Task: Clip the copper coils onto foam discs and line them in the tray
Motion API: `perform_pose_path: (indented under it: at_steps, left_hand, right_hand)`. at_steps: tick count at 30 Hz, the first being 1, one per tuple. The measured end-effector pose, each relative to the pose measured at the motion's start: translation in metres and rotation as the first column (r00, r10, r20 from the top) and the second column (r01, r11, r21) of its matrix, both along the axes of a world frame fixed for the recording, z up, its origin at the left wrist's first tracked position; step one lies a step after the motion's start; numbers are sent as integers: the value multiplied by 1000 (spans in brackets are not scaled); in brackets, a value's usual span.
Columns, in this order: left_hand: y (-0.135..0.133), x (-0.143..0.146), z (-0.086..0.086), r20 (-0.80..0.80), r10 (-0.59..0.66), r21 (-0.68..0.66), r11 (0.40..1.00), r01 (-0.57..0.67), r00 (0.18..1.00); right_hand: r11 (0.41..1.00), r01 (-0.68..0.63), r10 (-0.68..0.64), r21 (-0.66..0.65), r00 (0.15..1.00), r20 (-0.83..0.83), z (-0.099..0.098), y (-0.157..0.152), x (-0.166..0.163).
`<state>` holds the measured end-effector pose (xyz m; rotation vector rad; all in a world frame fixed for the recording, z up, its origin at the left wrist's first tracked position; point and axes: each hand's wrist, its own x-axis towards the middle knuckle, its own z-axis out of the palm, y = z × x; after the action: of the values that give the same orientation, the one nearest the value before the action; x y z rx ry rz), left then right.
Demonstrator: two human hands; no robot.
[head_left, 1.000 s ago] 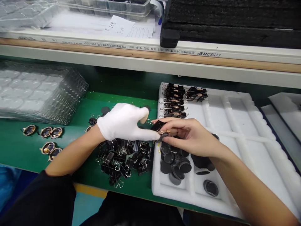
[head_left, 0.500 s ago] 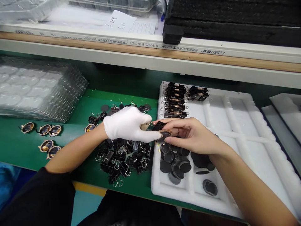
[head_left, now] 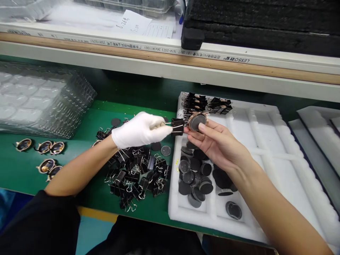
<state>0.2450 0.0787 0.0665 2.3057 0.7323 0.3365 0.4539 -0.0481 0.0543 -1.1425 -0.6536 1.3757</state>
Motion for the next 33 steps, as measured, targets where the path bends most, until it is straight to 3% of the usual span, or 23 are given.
perform_pose_path:
  at_steps: [4, 13, 19, 23, 24, 26, 29, 33]
  left_hand:
    - [-6, 3, 4, 41, 93, -76, 993, -90, 995]
    - [-8, 5, -3, 50, 60, -91, 994, -55, 997]
    - [-13, 7, -4, 44, 54, -66, 997, -51, 998]
    - [-7, 3, -2, 67, -24, -159, 987, 34, 997]
    - [-3, 1, -2, 80, -30, -137, 990, 40, 996]
    - [8, -3, -2, 49, 6, 62, 998, -9, 999]
    - [23, -5, -5, -181, 127, 454, 891, -32, 975]
    - [30, 16, -17, -468, 141, 566, 806, 173, 873]
  right_hand:
    - [996, 81, -83, -39, 995, -51, -7, 2, -8]
    - [985, 161, -160, 67, 987, -13, -16, 1, -16]
    - [983, 177, -176, 43, 984, -7, -17, 0, -24]
    - [984, 177, -177, 28, 984, -13, -14, 2, -22]
    - [981, 191, -190, 34, 981, -31, -13, 3, -20]
    - [968, 245, -240, 56, 967, -81, -10, 6, -15]
    - [940, 337, -324, 51, 931, -169, -7, 11, -8]
    - [927, 367, -375, -78, 896, -240, -8, 13, -8]
